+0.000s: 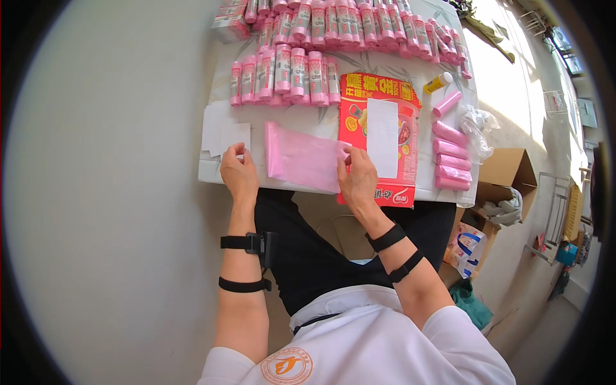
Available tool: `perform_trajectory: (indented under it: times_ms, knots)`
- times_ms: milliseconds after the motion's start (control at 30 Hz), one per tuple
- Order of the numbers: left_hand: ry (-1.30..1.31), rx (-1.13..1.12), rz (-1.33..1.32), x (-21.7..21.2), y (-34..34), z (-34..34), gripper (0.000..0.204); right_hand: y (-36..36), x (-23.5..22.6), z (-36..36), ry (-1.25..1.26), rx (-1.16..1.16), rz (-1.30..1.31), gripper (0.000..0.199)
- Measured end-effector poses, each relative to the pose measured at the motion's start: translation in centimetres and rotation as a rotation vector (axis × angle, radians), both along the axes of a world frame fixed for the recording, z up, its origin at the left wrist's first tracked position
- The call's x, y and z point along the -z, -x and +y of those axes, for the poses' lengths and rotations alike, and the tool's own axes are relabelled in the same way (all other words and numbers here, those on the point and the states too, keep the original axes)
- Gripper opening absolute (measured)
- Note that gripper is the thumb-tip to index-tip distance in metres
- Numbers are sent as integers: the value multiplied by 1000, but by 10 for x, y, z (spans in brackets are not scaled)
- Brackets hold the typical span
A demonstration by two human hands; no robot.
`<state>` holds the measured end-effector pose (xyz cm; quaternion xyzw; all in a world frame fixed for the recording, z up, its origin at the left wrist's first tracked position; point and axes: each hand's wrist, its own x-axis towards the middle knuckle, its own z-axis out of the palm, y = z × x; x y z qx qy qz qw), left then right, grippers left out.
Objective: The recorder is packaging small pink rolls of material, possibly plastic liners or bags, into individual sleeves and then into a larger box.
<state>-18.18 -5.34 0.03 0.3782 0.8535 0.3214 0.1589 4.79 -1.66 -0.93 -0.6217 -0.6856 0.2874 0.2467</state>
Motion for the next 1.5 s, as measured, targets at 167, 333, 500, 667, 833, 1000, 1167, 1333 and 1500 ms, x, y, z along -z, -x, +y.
perform_trajectory:
  times_ms: [167,333,500,667,833,1000,1167,1333,1500]
  knots:
    - [91,69,39,11,-2,4,26,36,-1,12,-191,-106,-203,21]
    - [266,74,14,13,-11,27,36,43,18,24,-63,-62,-476,13]
    - [379,121,-81,19,-6,40,44,32,17,30,-310,-141,-501,12]
    - [381,118,-160,20,-6,43,43,35,19,31,-305,-188,-435,11]
    - [150,156,-605,6,1,20,39,27,19,33,-257,-303,-412,16]
    - [-143,150,-982,-51,-4,-19,34,1,-30,41,-563,-83,-259,13]
    - [-252,-49,-1324,-88,-62,-63,30,-35,-124,-13,-117,141,172,25]
    - [-270,-177,-1535,-104,-146,-113,31,-71,-115,-114,1111,55,1072,37]
    - [-114,-61,-1433,-120,-188,-140,31,-111,-122,-125,924,146,1118,31]
